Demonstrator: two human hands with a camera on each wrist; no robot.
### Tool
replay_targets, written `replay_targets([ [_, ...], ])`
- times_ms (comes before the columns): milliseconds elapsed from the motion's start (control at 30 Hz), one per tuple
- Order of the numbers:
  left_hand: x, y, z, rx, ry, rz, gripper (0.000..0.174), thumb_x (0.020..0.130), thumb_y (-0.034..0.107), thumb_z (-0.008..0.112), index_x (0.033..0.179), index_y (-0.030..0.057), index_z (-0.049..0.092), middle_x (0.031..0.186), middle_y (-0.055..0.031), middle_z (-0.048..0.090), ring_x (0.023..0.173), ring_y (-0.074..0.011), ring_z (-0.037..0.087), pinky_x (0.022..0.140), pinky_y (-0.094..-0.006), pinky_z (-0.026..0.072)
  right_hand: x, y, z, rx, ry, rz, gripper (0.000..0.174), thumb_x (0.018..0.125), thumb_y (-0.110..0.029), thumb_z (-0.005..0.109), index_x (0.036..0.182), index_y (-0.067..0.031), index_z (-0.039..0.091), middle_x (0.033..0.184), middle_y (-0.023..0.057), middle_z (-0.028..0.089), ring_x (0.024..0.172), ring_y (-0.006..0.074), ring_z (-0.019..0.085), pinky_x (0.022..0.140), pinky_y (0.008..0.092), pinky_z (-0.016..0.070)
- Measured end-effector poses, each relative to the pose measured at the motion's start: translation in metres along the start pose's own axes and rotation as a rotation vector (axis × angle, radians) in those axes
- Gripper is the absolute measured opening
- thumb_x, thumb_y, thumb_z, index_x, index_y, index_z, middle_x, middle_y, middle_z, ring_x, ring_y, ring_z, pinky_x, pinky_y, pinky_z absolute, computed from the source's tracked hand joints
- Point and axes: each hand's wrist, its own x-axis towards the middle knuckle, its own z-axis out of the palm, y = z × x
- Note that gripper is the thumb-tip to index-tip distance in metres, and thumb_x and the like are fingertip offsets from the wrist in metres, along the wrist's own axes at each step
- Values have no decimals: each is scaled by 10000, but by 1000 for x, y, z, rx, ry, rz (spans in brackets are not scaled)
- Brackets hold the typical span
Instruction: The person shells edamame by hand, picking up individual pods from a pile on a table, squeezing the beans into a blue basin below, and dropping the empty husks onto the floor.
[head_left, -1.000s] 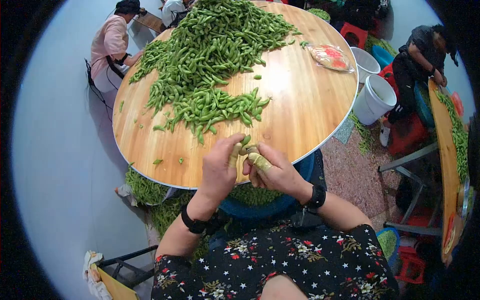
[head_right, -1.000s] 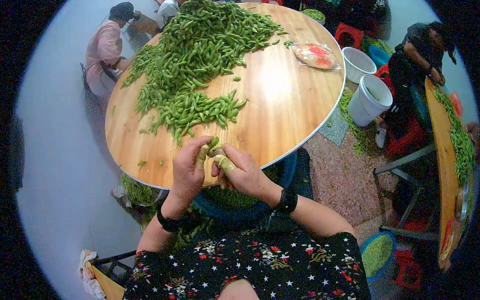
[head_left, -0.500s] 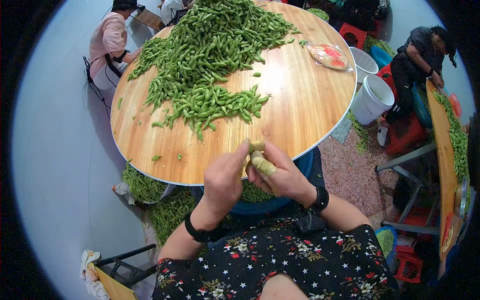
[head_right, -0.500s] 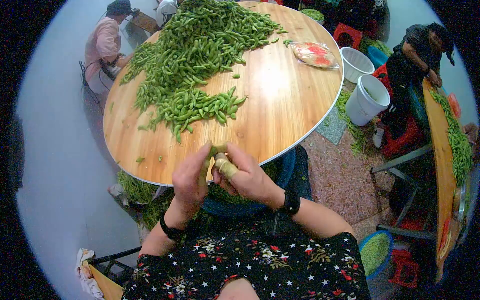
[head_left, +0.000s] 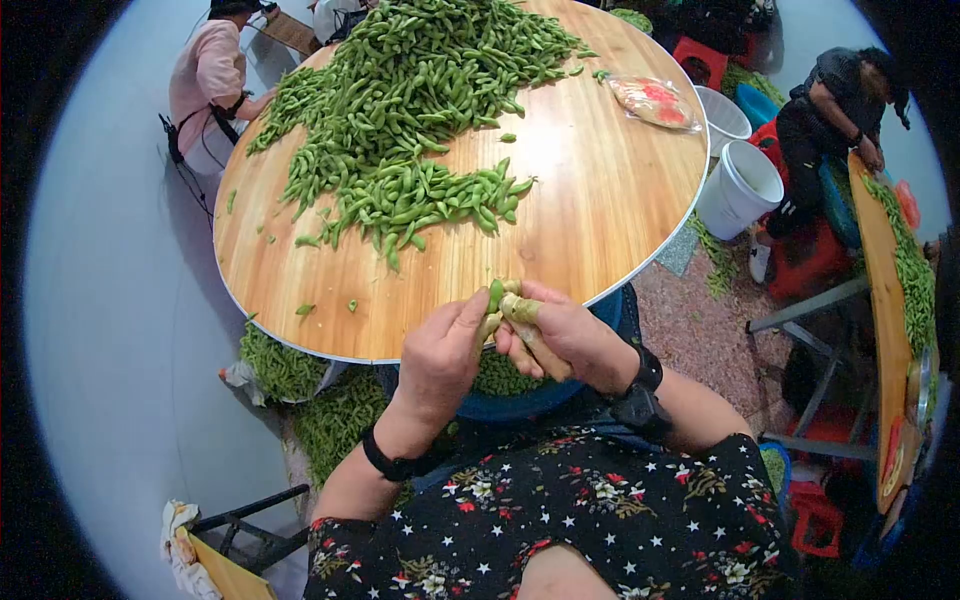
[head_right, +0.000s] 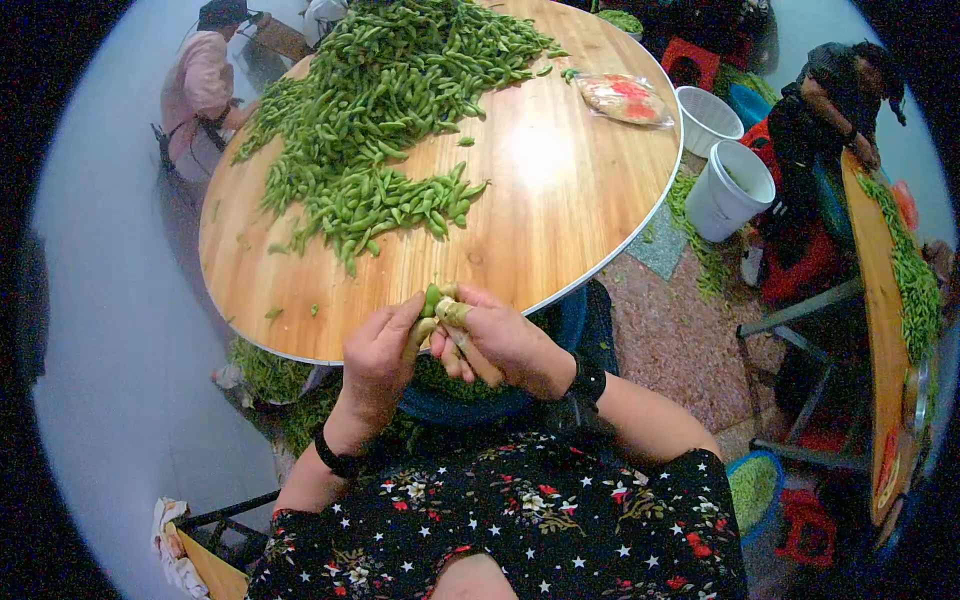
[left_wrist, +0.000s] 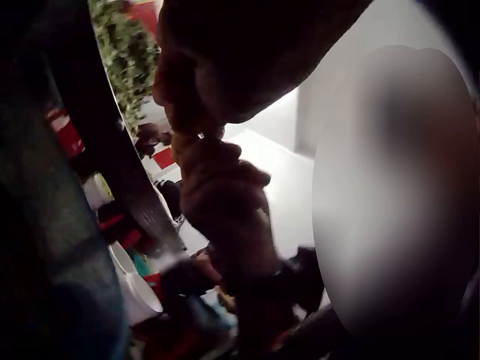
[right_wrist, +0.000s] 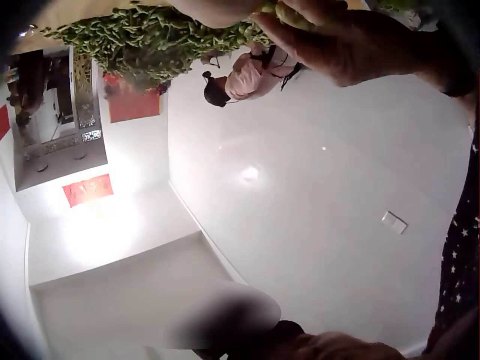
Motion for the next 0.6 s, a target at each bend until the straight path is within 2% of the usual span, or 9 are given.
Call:
replay_targets([
  [133, 1, 2, 10, 90, 80, 13, 270, 826, 50, 624, 1093, 10, 615, 847, -163, 638, 706, -296, 636, 615, -332, 514, -2, -5, 10, -51, 33, -23, 201, 993, -214, 379, 1071, -42, 447, 718, 57, 575, 487, 139, 556, 394, 251, 435],
  [233, 3, 0, 17, -30, 170, -118, 155, 869, 62, 582, 1006, 7, 625, 765, -142, 619, 657, -233, 617, 591, -305, 488, 5, 1, 8, -74, 24, -79, 206, 990, -224, 389, 1052, -38, 453, 716, 60, 578, 499, 139, 566, 398, 257, 440],
  [300, 6, -4, 13, -466, 65, -589, 134, 906, 77, 535, 989, 7, 614, 707, -105, 591, 617, -170, 575, 566, -281, 448, 12, 4, 7, -301, 102, -104, 212, 986, -239, 404, 1044, -43, 458, 721, 51, 583, 499, 121, 561, 393, 248, 437],
  [333, 6, -9, 14, -468, 65, -590, 134, 906, 77, 535, 989, 7, 614, 707, -105, 591, 617, -170, 575, 566, -281, 448, 12, 2, 7, -302, 103, -103, 212, 986, -239, 404, 1044, -43, 458, 721, 51, 583, 499, 121, 561, 393, 248, 437],
  [400, 6, -19, 18, -480, 28, -639, 179, 847, 21, 486, 979, -3, 605, 755, -192, 626, 725, -333, 633, 627, -355, 482, 14, -5, 8, -464, 185, -41, 225, 963, -242, 464, 982, -19, 481, 715, 91, 594, 551, 178, 592, 440, 307, 452],
  [433, 7, -19, 18, -481, 29, -639, 179, 847, 21, 486, 979, -3, 605, 755, -192, 626, 725, -333, 633, 627, -355, 482, 15, -6, 8, -466, 185, -41, 225, 963, -242, 464, 982, -19, 481, 715, 91, 594, 551, 178, 592, 440, 307, 452],
  [500, 7, -15, 18, -328, 28, -477, 217, 824, -11, 470, 1001, -8, 596, 815, -206, 631, 782, -361, 633, 680, -380, 493, 14, -6, 5, -1034, 389, -465, 232, 903, -217, 543, 929, 8, 497, 732, 148, 564, 653, 287, 590, 551, 382, 457],
  [533, 7, -14, 20, -329, 28, -479, 217, 824, -11, 470, 1001, -8, 596, 815, -206, 631, 782, -361, 633, 680, -380, 493, 17, -6, 2, -1035, 389, -463, 232, 903, -217, 543, 929, 8, 497, 732, 148, 564, 653, 287, 590, 551, 382, 457],
  [600, 7, -14, 21, -288, 56, -281, 278, 787, -44, 465, 1038, -13, 581, 877, -214, 631, 836, -387, 618, 747, -406, 494, 27, -5, -5, -1171, 310, -827, 246, 813, -174, 616, 888, 28, 498, 775, 199, 518, 749, 377, 534, 653, 434, 431],
])
